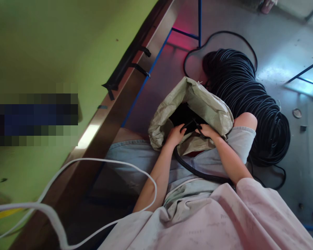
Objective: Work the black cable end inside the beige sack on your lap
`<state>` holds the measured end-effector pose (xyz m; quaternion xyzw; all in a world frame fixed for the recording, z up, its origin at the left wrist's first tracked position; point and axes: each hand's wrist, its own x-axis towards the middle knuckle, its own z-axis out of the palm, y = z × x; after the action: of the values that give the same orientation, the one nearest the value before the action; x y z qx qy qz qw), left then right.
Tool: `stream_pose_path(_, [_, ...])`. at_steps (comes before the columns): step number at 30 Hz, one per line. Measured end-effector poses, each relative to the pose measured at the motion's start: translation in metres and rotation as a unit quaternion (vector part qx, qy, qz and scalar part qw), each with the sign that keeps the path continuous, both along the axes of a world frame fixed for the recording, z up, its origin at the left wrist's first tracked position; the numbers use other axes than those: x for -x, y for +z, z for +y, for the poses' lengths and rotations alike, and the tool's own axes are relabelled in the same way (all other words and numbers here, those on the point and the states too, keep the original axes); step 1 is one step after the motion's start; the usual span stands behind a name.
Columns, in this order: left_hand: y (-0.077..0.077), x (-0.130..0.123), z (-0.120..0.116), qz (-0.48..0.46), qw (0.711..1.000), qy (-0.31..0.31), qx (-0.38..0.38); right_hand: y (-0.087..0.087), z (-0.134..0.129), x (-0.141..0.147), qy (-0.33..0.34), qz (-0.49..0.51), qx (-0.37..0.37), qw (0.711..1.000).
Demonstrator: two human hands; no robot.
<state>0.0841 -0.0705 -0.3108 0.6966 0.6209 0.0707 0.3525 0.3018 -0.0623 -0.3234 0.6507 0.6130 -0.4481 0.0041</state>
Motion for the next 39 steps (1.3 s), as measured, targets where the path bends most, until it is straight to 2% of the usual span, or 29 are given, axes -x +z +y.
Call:
stream_pose_path(27, [-0.005,0.002,0.0,0.005,1.0,0.014,-0.001,-0.007,0.001,-0.003,-0.012,-0.02,-0.037,0.999])
stream_pose_path(34, [0.0,0.006,0.002,0.015,1.0,0.017,-0.011,-0.008,0.002,-0.002,-0.042,0.054,-0.041,0.997])
stream_pose_path(39, [0.002,0.005,0.001,0.026,0.999,0.02,-0.005,-0.015,0.003,-0.004,-0.069,0.047,-0.045,0.995])
